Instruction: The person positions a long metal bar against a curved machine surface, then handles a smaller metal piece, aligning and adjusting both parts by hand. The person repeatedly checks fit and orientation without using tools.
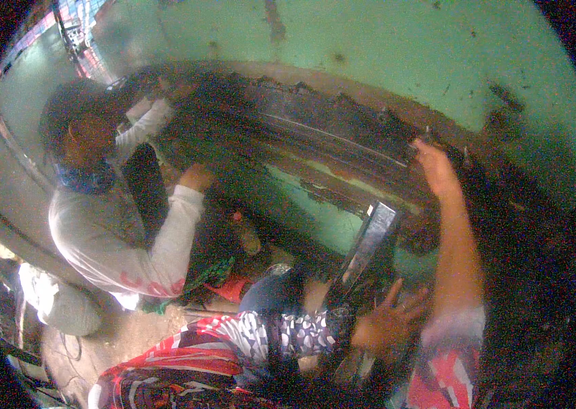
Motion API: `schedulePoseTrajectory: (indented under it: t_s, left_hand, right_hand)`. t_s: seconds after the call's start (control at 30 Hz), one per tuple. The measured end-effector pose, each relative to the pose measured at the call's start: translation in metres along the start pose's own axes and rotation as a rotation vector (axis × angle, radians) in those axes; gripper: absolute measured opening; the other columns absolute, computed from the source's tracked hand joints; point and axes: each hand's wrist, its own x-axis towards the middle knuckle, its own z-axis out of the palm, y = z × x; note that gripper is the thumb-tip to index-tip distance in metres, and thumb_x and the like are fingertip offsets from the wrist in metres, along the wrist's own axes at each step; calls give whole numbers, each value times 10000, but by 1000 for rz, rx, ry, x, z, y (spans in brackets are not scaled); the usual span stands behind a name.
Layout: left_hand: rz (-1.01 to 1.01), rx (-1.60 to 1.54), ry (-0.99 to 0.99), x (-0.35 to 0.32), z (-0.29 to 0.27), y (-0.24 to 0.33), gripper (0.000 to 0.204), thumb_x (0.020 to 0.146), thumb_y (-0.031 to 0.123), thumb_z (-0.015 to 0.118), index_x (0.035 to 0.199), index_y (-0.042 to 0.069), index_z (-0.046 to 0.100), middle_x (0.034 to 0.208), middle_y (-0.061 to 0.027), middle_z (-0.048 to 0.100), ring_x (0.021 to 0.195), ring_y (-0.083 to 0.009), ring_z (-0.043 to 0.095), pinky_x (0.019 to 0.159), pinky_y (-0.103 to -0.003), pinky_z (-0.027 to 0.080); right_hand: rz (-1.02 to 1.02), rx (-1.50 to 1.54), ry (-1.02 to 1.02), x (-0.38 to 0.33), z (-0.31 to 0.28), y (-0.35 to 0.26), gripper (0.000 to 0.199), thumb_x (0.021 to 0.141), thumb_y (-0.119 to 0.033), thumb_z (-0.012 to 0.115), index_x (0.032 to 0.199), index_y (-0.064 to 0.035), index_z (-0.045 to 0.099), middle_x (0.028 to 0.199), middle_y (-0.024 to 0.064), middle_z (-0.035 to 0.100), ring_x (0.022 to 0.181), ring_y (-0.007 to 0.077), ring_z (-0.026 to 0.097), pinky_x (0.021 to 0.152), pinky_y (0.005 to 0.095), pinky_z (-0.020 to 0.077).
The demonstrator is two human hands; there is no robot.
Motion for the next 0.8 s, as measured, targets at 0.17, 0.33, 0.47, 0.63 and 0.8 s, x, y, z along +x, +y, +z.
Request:
schedulePoseTrajectory:
  t_s: [0.17, 0.33, 0.47, 0.63, 0.8]
  left_hand:
    - [-29, -85, -236, 4, -26, 1, 1414, 429, 613, 930, 1642, 224, 317, 1742, -181, 108, 1610, -405, -2, 1182, -788, -46]
    - [-13, -114, -218, 3, -21, -1, 1423, 426, 600, 930, 1644, 203, 312, 1737, -203, 105, 1610, -407, -9, 1170, -800, -51]
    - [-10, -164, -194, 1, -25, -3, 1423, 426, 596, 928, 1644, 195, 312, 1735, -208, 105, 1609, -409, -14, 1167, -804, -50]
    - [-5, -146, -165, 3, -15, 0, 1394, 428, 593, 929, 1631, 197, 348, 1735, -207, 108, 1608, -413, -3, 1168, -805, -39]
    - [-28, 108, 87, -2, 40, 3, 1328, 446, 595, 925, 1604, 197, 410, 1733, -210, 111, 1606, -416, 17, 1172, -800, -26]
  right_hand:
    - [-110, -114, 36, -1, 2, 7, 229, 964, -269, 700, 1104, -90, 731, 966, 6, 613, 874, 166, 527, 803, 296, 430]
    - [0, -2, 37, 2, -1, 4, 346, 911, -325, 756, 1149, -81, 695, 1115, 33, 662, 1043, 190, 563, 960, 326, 427]
    - [-14, -17, 26, -3, 8, 2, 470, 890, -342, 772, 1248, -63, 651, 1243, 48, 654, 1164, 215, 555, 1043, 359, 396]
    - [-15, -62, 24, 2, -8, 4, 532, 891, -334, 770, 1313, -43, 626, 1311, 60, 646, 1215, 240, 551, 1077, 370, 387]
    - [-103, -94, 36, -2, 3, 4, 278, 909, -219, 763, 1136, -76, 691, 1129, 29, 695, 1073, 188, 609, 1002, 358, 429]
